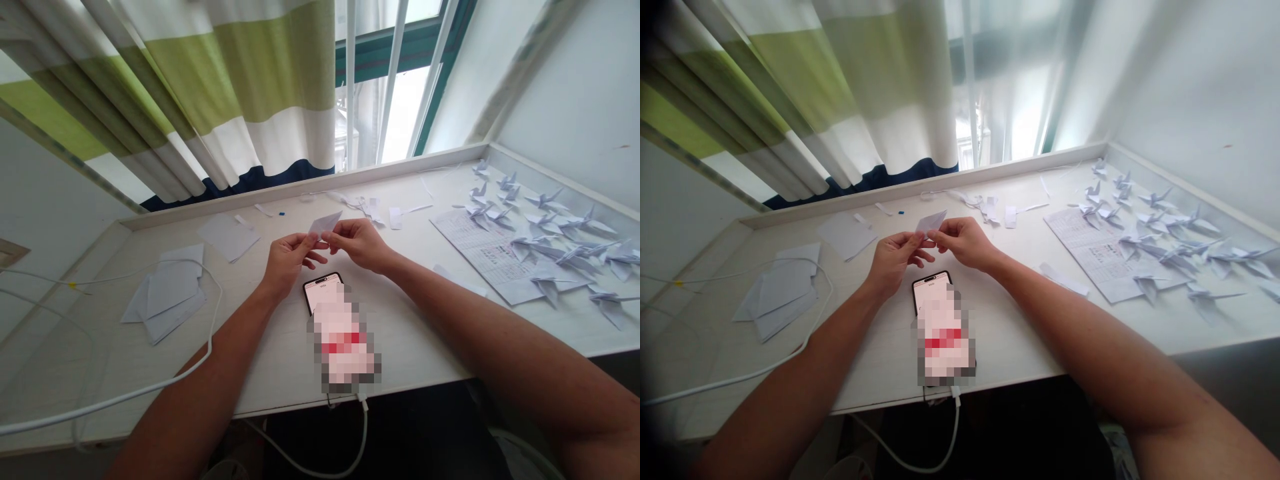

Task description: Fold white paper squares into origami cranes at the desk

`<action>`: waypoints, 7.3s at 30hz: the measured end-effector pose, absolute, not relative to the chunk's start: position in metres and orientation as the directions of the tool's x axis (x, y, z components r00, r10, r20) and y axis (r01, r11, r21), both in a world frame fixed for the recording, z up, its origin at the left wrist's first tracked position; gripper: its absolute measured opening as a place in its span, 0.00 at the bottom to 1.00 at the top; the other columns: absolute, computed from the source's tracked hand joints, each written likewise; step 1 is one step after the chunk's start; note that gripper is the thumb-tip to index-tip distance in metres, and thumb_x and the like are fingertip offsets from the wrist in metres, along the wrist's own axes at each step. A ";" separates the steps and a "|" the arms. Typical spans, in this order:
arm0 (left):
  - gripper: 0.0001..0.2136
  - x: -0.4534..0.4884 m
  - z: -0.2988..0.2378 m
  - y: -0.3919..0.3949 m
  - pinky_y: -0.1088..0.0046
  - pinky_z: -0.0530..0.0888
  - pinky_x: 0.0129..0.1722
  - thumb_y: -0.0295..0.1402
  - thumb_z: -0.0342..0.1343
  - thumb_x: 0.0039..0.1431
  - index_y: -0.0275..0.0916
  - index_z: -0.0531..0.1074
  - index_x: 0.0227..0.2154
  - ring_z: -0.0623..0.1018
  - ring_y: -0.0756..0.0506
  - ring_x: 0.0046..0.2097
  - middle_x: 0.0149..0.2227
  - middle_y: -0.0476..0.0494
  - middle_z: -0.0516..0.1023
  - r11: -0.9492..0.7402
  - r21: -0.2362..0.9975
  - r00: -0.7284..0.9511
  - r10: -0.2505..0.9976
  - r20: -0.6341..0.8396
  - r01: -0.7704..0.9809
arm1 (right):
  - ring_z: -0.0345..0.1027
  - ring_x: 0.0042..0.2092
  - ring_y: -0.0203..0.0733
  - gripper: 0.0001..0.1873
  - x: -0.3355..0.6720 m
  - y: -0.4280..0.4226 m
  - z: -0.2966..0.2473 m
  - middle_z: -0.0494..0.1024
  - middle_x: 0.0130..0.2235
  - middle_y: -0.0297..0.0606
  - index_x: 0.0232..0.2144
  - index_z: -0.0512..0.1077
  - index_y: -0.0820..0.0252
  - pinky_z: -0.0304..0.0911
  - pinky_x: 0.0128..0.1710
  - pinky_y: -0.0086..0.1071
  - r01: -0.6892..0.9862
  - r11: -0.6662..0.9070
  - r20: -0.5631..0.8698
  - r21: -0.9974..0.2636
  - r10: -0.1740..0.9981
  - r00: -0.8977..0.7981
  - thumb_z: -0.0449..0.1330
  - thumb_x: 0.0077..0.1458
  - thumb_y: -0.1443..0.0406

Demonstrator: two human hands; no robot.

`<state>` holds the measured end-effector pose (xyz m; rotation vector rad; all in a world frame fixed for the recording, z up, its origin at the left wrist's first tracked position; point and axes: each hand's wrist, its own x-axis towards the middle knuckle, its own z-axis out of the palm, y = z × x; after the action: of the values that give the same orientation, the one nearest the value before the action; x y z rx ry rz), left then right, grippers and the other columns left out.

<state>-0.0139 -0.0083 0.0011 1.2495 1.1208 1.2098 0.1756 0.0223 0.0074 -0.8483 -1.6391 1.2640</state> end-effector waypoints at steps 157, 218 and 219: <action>0.25 -0.018 0.005 -0.009 0.64 0.76 0.40 0.53 0.64 0.59 0.31 0.80 0.40 0.86 0.39 0.38 0.40 0.30 0.87 0.137 0.990 0.290 0.949 -0.124 -0.026 | 0.69 0.25 0.34 0.28 0.184 0.038 0.004 0.76 0.25 0.32 0.33 0.81 0.58 0.70 0.27 0.31 -0.212 0.292 0.304 -0.933 0.952 -0.026 0.68 0.53 0.39; 0.09 -0.043 -0.014 0.016 0.58 0.67 0.52 0.38 0.60 0.66 0.46 0.84 0.35 0.78 0.39 0.48 0.42 0.41 0.86 -0.606 0.469 0.553 0.790 0.264 0.643 | 0.78 0.55 0.52 0.09 0.197 0.044 -0.015 0.85 0.52 0.41 0.42 0.86 0.52 0.69 0.58 0.49 0.386 0.745 0.283 -0.544 0.596 -0.751 0.65 0.64 0.63; 0.08 -0.043 -0.013 0.016 0.59 0.66 0.52 0.38 0.60 0.67 0.46 0.84 0.35 0.78 0.38 0.48 0.42 0.41 0.86 -0.605 0.463 0.553 0.791 0.260 0.648 | 0.78 0.55 0.52 0.09 0.198 0.044 -0.016 0.85 0.52 0.41 0.42 0.86 0.52 0.69 0.58 0.49 0.387 0.744 0.283 -0.544 0.598 -0.750 0.65 0.64 0.63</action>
<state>-0.0425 0.0157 -0.0125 2.4782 1.1869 0.6464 0.1976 0.0445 -0.0157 -0.7494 -2.4979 0.6412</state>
